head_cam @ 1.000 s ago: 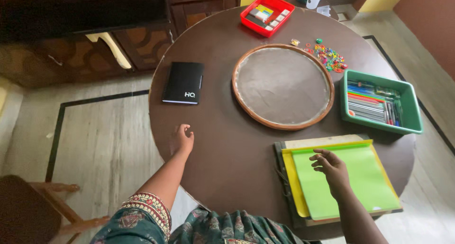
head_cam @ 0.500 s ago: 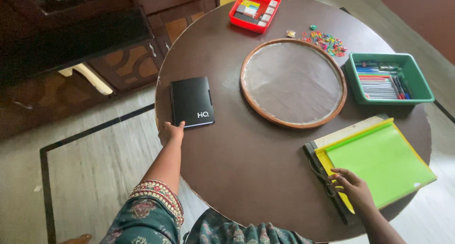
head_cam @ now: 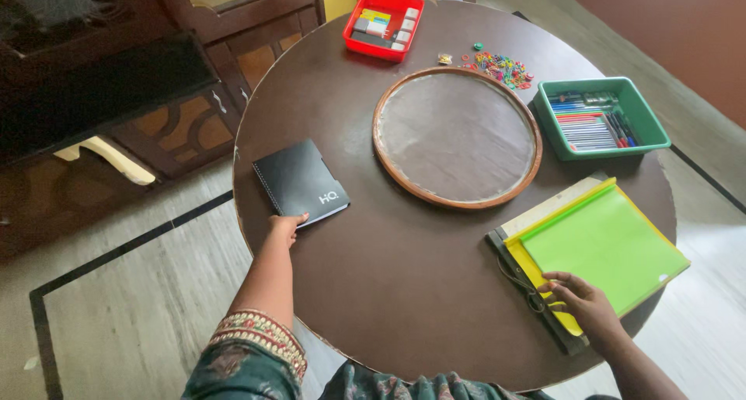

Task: The person organizes stationery items on a round table. They place pens and markers into a green tray, stack colorful folders and a notebook, and arrange small items like rubber bands and clips on the table.

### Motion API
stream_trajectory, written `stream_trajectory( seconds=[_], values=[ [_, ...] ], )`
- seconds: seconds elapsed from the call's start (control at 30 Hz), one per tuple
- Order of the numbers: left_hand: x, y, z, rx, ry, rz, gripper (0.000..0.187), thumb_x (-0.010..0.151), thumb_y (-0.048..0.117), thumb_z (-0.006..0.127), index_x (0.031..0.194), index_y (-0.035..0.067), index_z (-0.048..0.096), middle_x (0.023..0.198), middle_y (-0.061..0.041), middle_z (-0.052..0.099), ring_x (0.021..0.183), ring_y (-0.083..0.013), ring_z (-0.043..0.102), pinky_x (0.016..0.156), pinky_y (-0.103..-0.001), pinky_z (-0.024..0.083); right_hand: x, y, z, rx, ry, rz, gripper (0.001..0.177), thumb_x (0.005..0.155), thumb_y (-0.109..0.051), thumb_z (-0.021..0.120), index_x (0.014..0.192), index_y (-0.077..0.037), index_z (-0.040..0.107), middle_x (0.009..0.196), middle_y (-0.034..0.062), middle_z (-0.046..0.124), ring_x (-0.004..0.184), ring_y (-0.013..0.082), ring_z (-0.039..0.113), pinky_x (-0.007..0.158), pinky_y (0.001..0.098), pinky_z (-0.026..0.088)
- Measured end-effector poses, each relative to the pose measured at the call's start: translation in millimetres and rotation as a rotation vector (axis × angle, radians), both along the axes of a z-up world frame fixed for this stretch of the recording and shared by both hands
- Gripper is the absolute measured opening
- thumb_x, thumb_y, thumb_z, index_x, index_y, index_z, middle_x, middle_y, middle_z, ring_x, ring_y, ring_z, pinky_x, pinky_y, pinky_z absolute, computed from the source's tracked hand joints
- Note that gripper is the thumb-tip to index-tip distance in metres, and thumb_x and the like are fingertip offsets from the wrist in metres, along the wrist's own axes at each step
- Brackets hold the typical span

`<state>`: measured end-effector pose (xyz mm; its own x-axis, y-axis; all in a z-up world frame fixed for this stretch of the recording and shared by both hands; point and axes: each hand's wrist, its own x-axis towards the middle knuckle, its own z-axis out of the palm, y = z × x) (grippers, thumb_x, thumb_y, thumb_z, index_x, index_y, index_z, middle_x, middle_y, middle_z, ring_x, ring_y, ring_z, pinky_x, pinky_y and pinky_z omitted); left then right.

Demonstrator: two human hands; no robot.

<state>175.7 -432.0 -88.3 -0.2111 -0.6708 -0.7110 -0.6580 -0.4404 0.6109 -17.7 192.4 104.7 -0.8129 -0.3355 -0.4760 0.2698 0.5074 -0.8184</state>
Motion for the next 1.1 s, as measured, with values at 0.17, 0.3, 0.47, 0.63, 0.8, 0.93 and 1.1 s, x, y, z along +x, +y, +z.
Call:
stream_trajectory(
  seconds=[0.17, 0.3, 0.47, 0.63, 0.8, 0.93, 1.1],
  values=[
    [20.5, 34.6, 31.3, 0.148, 0.538, 0.117, 0.074, 0.094, 0.014, 0.067, 0.152, 0.013, 0.021, 0.117, -0.012, 0.065, 0.085, -0.0304, 0.077, 0.079, -0.041, 0.064, -16.2, -4.9, 3.4, -0.011, 0.004, 0.008, 0.034, 0.1, -0.02, 0.06, 0.128, -0.004, 0.069, 0.107, 0.0125, 0.075, 0.092, 0.0195, 0.069, 0.082, 0.0345, 0.056],
    [27.3, 92.6, 121.9, 0.106, 0.682, -0.104, 0.054, 0.098, 0.017, 0.067, 0.143, 0.001, 0.042, 0.11, -0.013, 0.068, 0.082, -0.0246, 0.078, 0.076, -0.039, 0.064, -26.9, -13.6, 1.4, -0.06, -0.009, 0.04, 0.033, 0.099, -0.02, 0.061, 0.128, -0.005, 0.069, 0.108, 0.012, 0.076, 0.091, 0.0192, 0.068, 0.082, 0.0347, 0.056],
    [5.5, 202.5, 230.4, 0.2, 0.808, -0.383, 0.057, 0.094, 0.023, 0.07, 0.144, 0.004, 0.049, 0.108, -0.01, 0.072, 0.078, -0.0206, 0.077, 0.075, -0.036, 0.065, -46.1, -19.7, 11.0, -0.209, -0.053, 0.121, 0.037, 0.099, -0.025, 0.06, 0.129, -0.004, 0.066, 0.109, 0.0099, 0.075, 0.093, 0.0185, 0.069, 0.084, 0.0352, 0.057],
    [-43.5, 330.7, 269.6, 0.437, 0.906, -0.632, 0.065, 0.091, 0.022, 0.071, 0.149, 0.009, 0.045, 0.113, -0.009, 0.072, 0.078, -0.0179, 0.076, 0.074, -0.035, 0.064, -89.4, 9.7, 30.4, -0.584, -0.369, -0.033, 0.063, 0.097, -0.056, 0.037, 0.132, -0.009, 0.058, 0.115, 0.0112, 0.073, 0.102, 0.0217, 0.071, 0.089, 0.0374, 0.058],
    [-106.3, 425.2, 233.7, 0.525, 0.666, -0.81, 0.071, 0.093, 0.019, 0.072, 0.153, 0.012, 0.034, 0.118, -0.014, 0.07, 0.08, -0.0204, 0.076, 0.075, -0.037, 0.064, -147.9, 91.9, 44.8, -0.947, -0.518, -0.09, 0.069, 0.106, -0.057, 0.038, 0.142, -0.002, 0.057, 0.128, 0.0174, 0.07, 0.112, 0.0269, 0.065, 0.093, 0.0392, 0.054],
    [-166.2, 466.7, 165.8, 0.467, 0.624, -0.792, 0.075, 0.09, 0.023, 0.074, 0.154, 0.007, 0.038, 0.118, -0.012, 0.071, 0.083, -0.0214, 0.076, 0.069, -0.033, 0.06, -187.4, 152.6, 25.2, -0.508, -0.231, -0.118, 0.042, 0.101, -0.025, 0.057, 0.136, -0.004, 0.062, 0.131, 0.01, 0.066, 0.118, 0.0217, 0.064, 0.097, 0.0384, 0.055],
    [-230.7, 487.9, 89.3, 0.189, 0.483, -0.602, 0.079, 0.085, 0.018, 0.084, 0.15, 0.001, 0.043, 0.113, -0.013, 0.072, 0.089, -0.0177, 0.073, 0.068, -0.034, 0.062, -231.2, 197.5, -16.2, -0.226, -0.156, -0.058, 0.036, 0.101, -0.013, 0.06, 0.136, -0.006, 0.067, 0.121, 0.0089, 0.067, 0.106, 0.017, 0.063, 0.085, 0.0349, 0.054]
  ],
)
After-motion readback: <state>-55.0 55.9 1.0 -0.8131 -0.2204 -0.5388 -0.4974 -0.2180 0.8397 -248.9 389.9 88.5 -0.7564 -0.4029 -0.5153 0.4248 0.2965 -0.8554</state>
